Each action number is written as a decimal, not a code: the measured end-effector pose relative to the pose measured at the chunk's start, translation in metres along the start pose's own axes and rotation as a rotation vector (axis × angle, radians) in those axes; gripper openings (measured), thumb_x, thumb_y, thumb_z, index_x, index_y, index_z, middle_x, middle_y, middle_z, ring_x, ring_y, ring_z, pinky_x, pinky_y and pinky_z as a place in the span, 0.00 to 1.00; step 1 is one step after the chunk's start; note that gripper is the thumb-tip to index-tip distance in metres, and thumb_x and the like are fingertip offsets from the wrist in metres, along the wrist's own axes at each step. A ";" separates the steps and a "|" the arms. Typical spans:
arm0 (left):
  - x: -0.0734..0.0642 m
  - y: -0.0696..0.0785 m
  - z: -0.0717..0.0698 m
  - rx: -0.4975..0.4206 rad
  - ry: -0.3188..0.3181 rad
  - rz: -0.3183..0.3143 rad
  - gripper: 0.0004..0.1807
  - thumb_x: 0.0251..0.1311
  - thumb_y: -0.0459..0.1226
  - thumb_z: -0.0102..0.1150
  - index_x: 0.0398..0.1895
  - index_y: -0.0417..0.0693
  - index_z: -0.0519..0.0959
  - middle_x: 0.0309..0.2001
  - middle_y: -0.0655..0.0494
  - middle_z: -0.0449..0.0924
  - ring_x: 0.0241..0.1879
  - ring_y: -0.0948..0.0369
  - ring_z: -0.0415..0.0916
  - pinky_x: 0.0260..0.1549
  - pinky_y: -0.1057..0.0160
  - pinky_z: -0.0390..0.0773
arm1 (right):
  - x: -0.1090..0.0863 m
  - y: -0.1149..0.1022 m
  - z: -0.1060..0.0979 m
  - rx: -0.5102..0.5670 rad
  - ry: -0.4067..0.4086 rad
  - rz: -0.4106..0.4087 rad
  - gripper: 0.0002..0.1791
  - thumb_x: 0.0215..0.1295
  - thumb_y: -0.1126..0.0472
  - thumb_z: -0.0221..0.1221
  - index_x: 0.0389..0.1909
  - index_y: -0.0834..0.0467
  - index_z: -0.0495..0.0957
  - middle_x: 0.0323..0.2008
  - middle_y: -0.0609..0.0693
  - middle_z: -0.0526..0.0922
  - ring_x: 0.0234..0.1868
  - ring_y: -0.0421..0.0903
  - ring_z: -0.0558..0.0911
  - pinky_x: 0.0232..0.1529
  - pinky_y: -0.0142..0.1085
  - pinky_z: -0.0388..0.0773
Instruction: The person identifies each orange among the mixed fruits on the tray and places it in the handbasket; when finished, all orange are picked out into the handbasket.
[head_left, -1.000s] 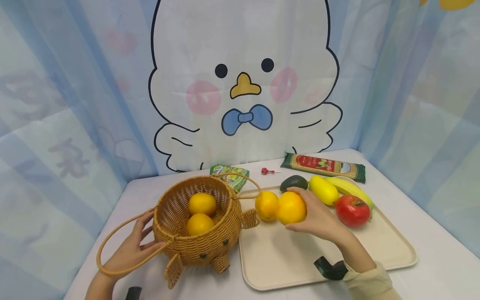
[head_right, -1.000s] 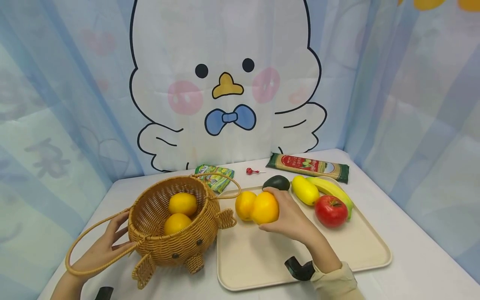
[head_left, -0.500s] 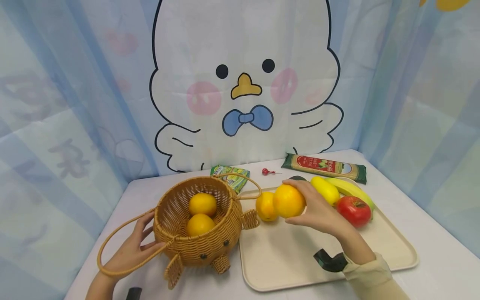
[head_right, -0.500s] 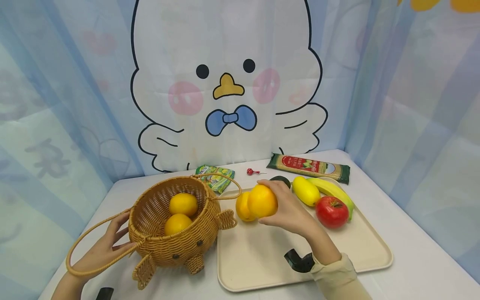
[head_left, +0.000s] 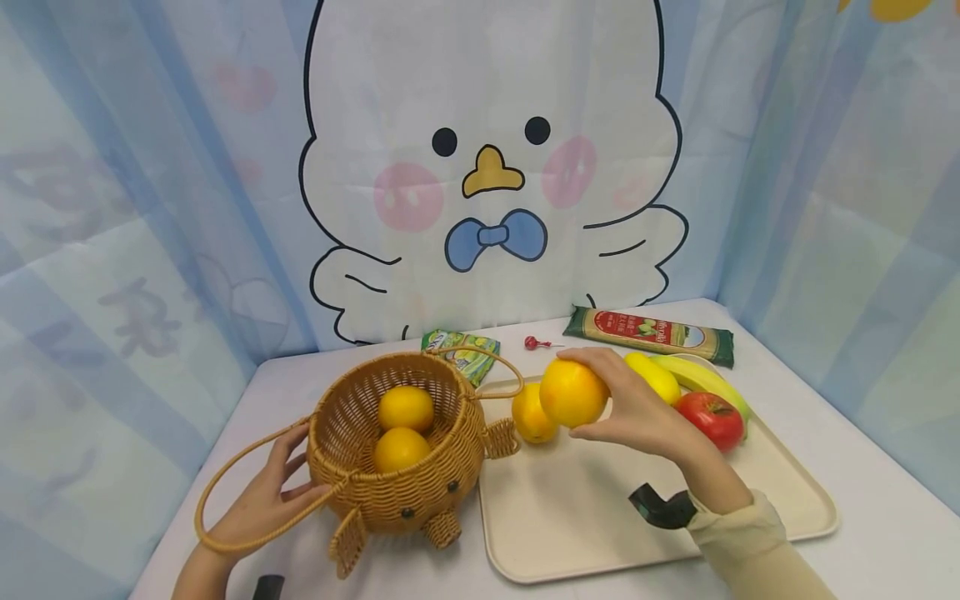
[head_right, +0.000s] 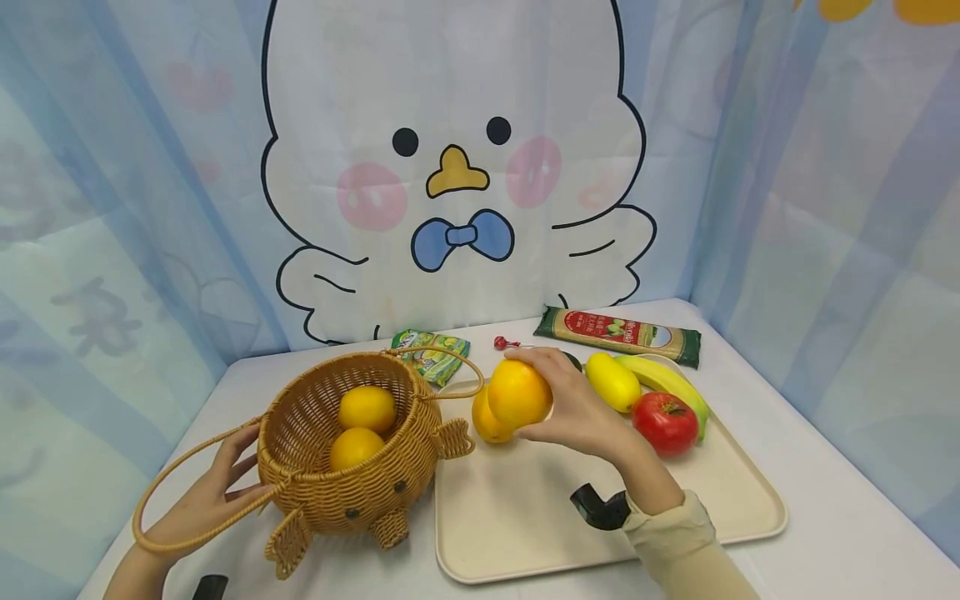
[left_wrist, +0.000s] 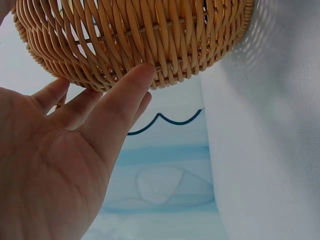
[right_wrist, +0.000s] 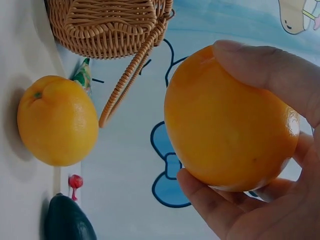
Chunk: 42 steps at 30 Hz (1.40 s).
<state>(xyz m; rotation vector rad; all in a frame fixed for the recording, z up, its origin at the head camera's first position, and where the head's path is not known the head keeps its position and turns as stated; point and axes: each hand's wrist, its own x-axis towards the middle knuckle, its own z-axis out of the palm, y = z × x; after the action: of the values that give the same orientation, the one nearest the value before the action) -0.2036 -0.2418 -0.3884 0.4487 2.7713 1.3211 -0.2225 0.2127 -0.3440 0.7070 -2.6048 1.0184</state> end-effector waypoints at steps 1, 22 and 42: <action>0.000 0.000 0.000 0.000 0.000 0.000 0.47 0.61 0.41 0.59 0.73 0.52 0.38 0.74 0.37 0.35 0.67 0.29 0.49 0.52 0.50 0.81 | 0.001 0.000 0.000 0.000 0.002 -0.004 0.48 0.39 0.63 0.75 0.64 0.46 0.63 0.63 0.52 0.66 0.59 0.53 0.70 0.55 0.56 0.79; 0.000 0.002 -0.001 -0.011 -0.006 -0.006 0.47 0.61 0.41 0.60 0.74 0.54 0.38 0.75 0.38 0.35 0.67 0.30 0.48 0.53 0.47 0.80 | 0.010 -0.005 -0.002 0.012 0.018 -0.040 0.49 0.37 0.64 0.75 0.65 0.48 0.63 0.65 0.53 0.65 0.60 0.55 0.71 0.55 0.58 0.78; 0.000 0.001 0.000 -0.002 -0.006 -0.014 0.47 0.61 0.42 0.60 0.74 0.55 0.38 0.75 0.39 0.35 0.67 0.30 0.49 0.53 0.46 0.80 | 0.016 -0.013 -0.001 0.032 0.002 -0.031 0.48 0.40 0.64 0.74 0.65 0.46 0.63 0.63 0.52 0.65 0.57 0.55 0.73 0.53 0.55 0.81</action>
<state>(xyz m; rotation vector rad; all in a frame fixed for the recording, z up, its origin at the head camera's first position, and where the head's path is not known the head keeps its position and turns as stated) -0.2035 -0.2415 -0.3873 0.4320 2.7630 1.3167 -0.2293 0.1994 -0.3300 0.7504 -2.5730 1.0528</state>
